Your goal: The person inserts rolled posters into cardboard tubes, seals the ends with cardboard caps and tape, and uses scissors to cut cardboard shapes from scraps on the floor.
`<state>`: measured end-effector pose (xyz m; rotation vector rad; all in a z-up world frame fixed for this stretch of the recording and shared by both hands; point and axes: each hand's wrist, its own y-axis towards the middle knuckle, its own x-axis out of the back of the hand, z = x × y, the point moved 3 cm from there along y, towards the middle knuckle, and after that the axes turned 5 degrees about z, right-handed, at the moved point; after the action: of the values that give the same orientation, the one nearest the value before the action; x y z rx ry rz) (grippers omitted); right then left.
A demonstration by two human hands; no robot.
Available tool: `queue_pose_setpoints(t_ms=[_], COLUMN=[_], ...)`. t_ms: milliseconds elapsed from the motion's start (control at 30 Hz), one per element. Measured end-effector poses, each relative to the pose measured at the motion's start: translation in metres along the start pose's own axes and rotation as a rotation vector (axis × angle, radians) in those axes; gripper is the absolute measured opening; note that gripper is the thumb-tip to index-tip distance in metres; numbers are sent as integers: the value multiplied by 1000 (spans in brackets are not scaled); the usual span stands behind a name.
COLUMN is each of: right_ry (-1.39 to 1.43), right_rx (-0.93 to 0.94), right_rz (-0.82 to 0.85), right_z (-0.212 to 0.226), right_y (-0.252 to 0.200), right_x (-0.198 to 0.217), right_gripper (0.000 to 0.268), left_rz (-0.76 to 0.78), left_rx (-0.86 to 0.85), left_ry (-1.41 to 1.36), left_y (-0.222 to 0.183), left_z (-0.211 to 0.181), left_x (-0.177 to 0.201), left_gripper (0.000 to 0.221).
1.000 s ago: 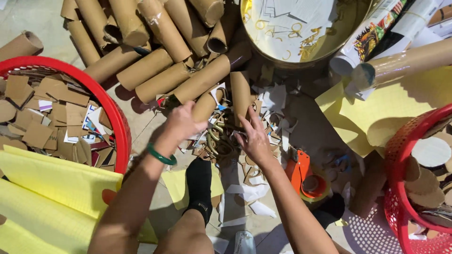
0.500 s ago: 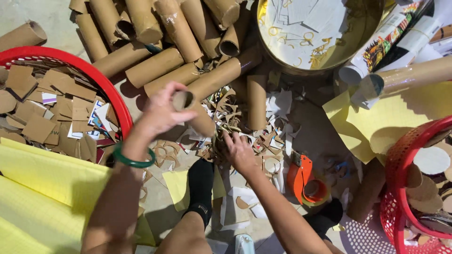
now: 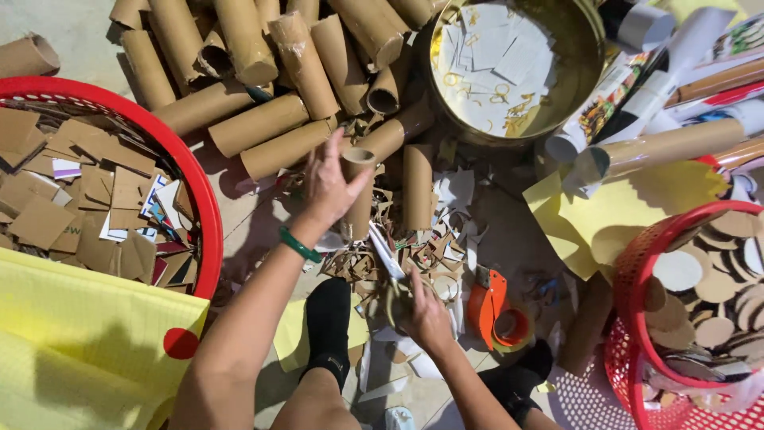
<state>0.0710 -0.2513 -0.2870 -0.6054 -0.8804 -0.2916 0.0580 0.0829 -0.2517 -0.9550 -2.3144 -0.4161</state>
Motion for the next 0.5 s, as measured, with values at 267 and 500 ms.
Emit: queue_pose_setpoints(t_ms=[267,500], right_ry=[38,126], right_rx=[-211,0], right_rz=[99,58], right_z=[0,41], right_y=[-5,36], right_x=[31,64], right_gripper=[91,78], left_rz=[416,566], left_rx=[225,241], left_ry=[372,436], left_y=[-32,-52], left_z=[-3,19], left_x=[-29,-32], left_gripper=[141,149])
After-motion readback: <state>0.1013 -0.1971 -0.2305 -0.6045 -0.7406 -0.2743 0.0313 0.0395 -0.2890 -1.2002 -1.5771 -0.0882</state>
